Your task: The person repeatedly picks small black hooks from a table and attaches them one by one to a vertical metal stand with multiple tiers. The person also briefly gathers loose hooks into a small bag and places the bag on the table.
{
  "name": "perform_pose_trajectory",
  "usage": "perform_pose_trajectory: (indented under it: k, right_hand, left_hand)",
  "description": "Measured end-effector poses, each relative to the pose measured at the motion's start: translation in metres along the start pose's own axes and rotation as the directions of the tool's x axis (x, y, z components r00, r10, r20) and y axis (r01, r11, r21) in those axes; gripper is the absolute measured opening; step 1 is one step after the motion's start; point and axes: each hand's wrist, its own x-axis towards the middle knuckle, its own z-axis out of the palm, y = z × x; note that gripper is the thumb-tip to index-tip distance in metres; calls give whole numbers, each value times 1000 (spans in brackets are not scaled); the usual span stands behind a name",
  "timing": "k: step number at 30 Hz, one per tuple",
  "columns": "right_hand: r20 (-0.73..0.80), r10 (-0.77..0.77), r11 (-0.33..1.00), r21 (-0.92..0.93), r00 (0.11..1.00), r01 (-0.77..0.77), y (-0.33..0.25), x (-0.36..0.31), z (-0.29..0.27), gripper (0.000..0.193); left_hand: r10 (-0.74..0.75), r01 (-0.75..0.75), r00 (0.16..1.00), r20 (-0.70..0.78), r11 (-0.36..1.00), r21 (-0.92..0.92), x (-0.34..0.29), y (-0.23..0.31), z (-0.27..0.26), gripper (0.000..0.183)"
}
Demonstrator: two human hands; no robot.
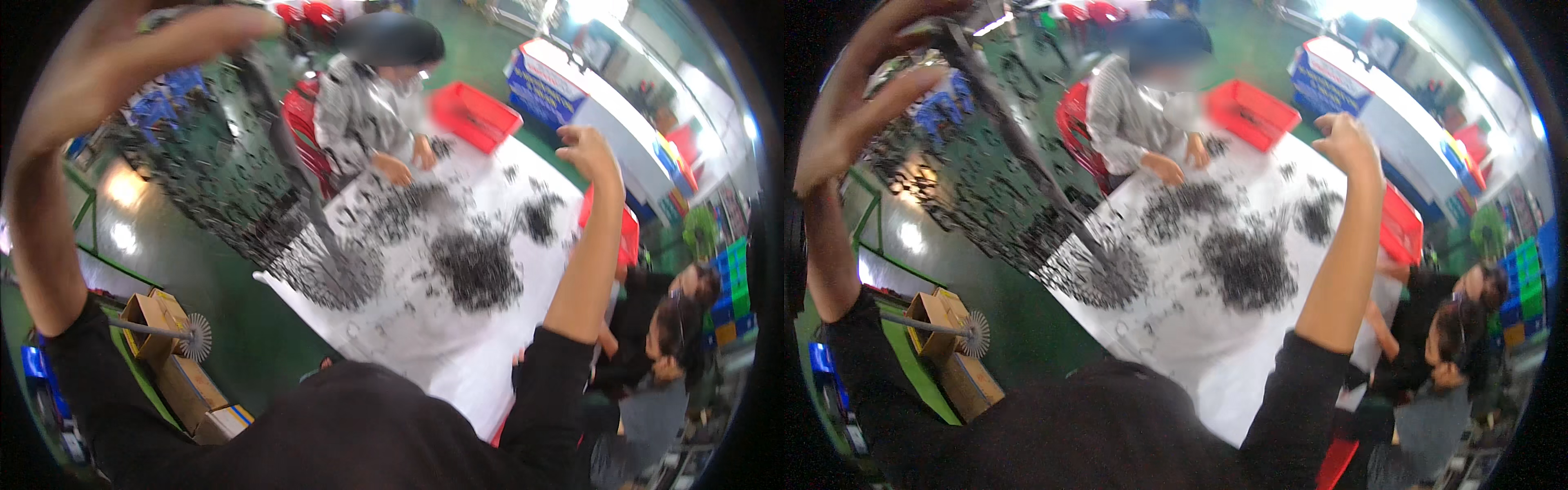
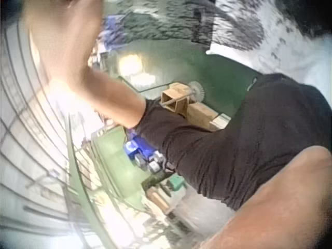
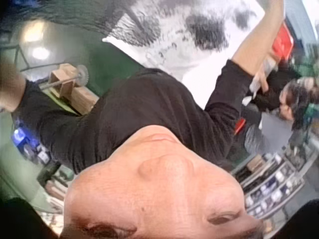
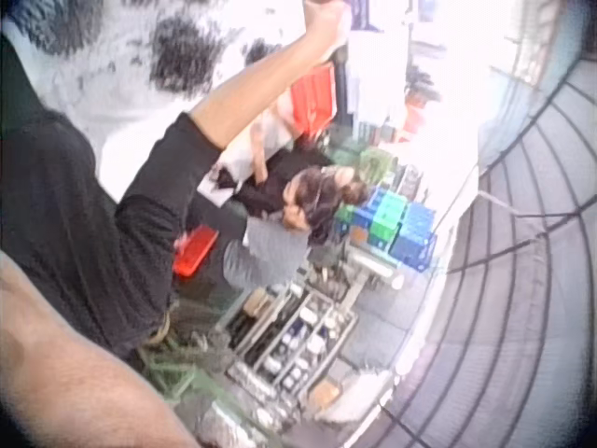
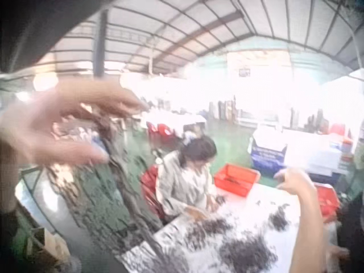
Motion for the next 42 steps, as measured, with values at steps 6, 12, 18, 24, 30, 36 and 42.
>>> perform_pose_trajectory:
  k: [6,12,18,24,30,36,42]
  right_hand:
    - [-387,-464,263,799,797,541,-159,-31,-55,28]
    - [-363,-503,26,901,784,434,-222,-42,-79,23]
    - [-449,-465,56,845,763,532,-230,-48,-77,17]
    - [-504,-280,37,845,817,534,-220,-56,-71,15]
    - [-437,-347,1,884,829,467,-191,-54,-70,15]
    - [-309,-497,131,897,811,422,-187,-51,-71,22]
    - [-447,-414,-90,887,793,453,-222,-50,-71,21]
  left_hand:
    - [-202,199,979,-34,976,-88,-2,18,11,45]
    - [-53,46,998,30,982,183,-5,16,8,52]
    - [-69,66,997,19,987,145,-6,19,9,49]
    - [-45,48,999,-20,980,192,1,24,19,47]
    - [-62,64,998,-15,979,196,5,17,20,48]
    - [-90,87,996,-2,962,260,3,12,18,54]
    - [-168,172,981,102,985,-32,1,10,3,57]
